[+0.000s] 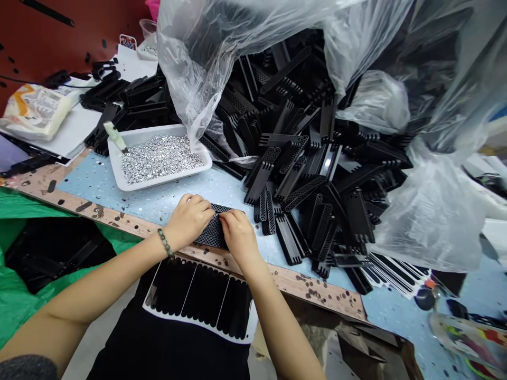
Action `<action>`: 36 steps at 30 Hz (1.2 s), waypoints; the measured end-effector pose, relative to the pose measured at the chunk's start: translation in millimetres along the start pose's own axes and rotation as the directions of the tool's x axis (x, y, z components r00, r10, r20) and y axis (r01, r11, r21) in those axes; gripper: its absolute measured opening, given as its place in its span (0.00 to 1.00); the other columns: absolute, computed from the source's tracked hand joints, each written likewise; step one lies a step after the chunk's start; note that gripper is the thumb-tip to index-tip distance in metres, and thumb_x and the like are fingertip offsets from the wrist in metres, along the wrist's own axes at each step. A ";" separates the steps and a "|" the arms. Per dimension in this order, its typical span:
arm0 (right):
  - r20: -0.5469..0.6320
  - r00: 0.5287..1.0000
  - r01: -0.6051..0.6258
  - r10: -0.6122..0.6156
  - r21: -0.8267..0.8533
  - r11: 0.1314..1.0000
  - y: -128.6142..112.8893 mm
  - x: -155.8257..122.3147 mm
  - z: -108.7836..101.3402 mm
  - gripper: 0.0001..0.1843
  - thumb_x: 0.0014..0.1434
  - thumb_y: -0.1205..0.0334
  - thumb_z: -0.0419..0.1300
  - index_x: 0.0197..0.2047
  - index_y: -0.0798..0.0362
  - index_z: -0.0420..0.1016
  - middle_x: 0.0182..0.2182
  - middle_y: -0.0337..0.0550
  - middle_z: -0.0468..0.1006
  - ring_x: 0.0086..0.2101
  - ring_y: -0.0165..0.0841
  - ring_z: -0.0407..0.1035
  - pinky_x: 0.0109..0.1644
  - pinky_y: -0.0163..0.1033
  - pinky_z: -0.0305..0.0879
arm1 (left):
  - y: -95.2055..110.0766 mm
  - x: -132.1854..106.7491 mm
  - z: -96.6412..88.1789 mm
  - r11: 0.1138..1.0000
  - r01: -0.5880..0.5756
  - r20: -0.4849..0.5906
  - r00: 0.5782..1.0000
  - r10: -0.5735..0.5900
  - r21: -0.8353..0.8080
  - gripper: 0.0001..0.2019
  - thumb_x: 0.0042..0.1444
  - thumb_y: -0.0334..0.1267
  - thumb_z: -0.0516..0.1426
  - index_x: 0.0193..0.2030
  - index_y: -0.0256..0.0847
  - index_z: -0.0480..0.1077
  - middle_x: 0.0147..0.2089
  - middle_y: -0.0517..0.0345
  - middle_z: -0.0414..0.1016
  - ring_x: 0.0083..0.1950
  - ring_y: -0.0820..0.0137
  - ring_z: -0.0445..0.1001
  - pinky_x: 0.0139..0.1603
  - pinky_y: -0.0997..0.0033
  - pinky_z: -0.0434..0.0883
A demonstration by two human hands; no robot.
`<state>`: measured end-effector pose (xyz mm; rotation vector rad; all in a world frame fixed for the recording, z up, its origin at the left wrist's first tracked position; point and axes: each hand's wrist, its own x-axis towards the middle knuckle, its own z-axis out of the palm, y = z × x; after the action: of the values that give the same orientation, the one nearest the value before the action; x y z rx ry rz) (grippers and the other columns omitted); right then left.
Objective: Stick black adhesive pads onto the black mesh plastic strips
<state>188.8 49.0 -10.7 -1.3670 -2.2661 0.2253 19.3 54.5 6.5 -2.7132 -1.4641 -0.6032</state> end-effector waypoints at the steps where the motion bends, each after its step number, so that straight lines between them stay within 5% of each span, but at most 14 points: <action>1: -0.003 1.000 -0.002 0.002 0.005 1.000 0.5 0.2 0.3 0.13 0.65 0.70 0.50 0.38 0.55 0.76 0.34 0.48 0.76 0.38 0.38 0.69 0.44 0.44 0.69 | 0.0 2.6 1.3 1.000 -0.008 0.001 1.000 0.008 0.015 0.09 0.63 0.33 0.54 0.35 0.39 0.75 0.34 0.54 0.76 0.42 0.61 0.69 0.45 0.57 0.63; 8: -0.155 0.988 -0.011 0.023 0.079 0.997 2.1 -38.0 -33.3 0.08 0.65 0.69 0.52 0.40 0.54 0.73 0.34 0.46 0.75 0.37 0.35 0.70 0.45 0.42 0.70 | 1.1 -14.6 -13.4 0.992 -0.107 -0.095 0.990 0.100 -0.072 0.08 0.64 0.34 0.53 0.37 0.40 0.73 0.37 0.57 0.77 0.41 0.65 0.69 0.45 0.60 0.62; 15: -0.087 0.996 0.015 -0.026 -0.125 0.992 4.3 -92.2 -36.5 0.11 0.64 0.70 0.52 0.46 0.55 0.74 0.35 0.48 0.77 0.36 0.36 0.71 0.45 0.45 0.72 | 0.7 -60.8 -19.6 0.964 -0.256 -0.054 0.966 0.253 -0.069 0.10 0.63 0.27 0.51 0.43 0.39 0.72 0.41 0.55 0.78 0.43 0.66 0.71 0.46 0.61 0.64; 20: -0.083 0.993 0.073 -0.088 -0.167 0.983 6.2 -101.1 -34.6 0.18 0.63 0.74 0.53 0.54 0.56 0.71 0.40 0.47 0.79 0.40 0.35 0.73 0.56 0.50 0.69 | -0.2 -71.8 -21.1 0.960 -0.271 -0.012 0.963 0.271 -0.072 0.13 0.62 0.26 0.52 0.50 0.38 0.71 0.47 0.50 0.78 0.48 0.62 0.73 0.46 0.59 0.66; 31: -0.069 0.997 0.006 -0.016 -0.140 0.990 0.1 -106.6 -34.8 0.21 0.62 0.74 0.52 0.58 0.55 0.69 0.44 0.50 0.79 0.44 0.38 0.74 0.56 0.52 0.70 | -2.9 -77.8 -29.0 0.974 -0.225 -0.003 0.974 0.225 -0.026 0.15 0.62 0.27 0.52 0.53 0.39 0.71 0.48 0.49 0.79 0.49 0.60 0.74 0.46 0.57 0.67; 36: -0.063 0.997 -0.040 0.036 -0.053 0.998 -1.9 -104.4 -36.7 0.21 0.62 0.73 0.52 0.58 0.55 0.69 0.45 0.52 0.78 0.45 0.39 0.74 0.55 0.52 0.71 | -1.9 -77.7 -30.5 0.980 -0.137 0.024 0.990 0.141 -0.142 0.14 0.62 0.29 0.52 0.53 0.39 0.71 0.48 0.50 0.78 0.49 0.60 0.73 0.46 0.56 0.68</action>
<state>245.1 -46.2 -10.9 -1.4256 -2.2110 0.1333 -30.5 -12.4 8.7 -2.9151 -1.2697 -0.6808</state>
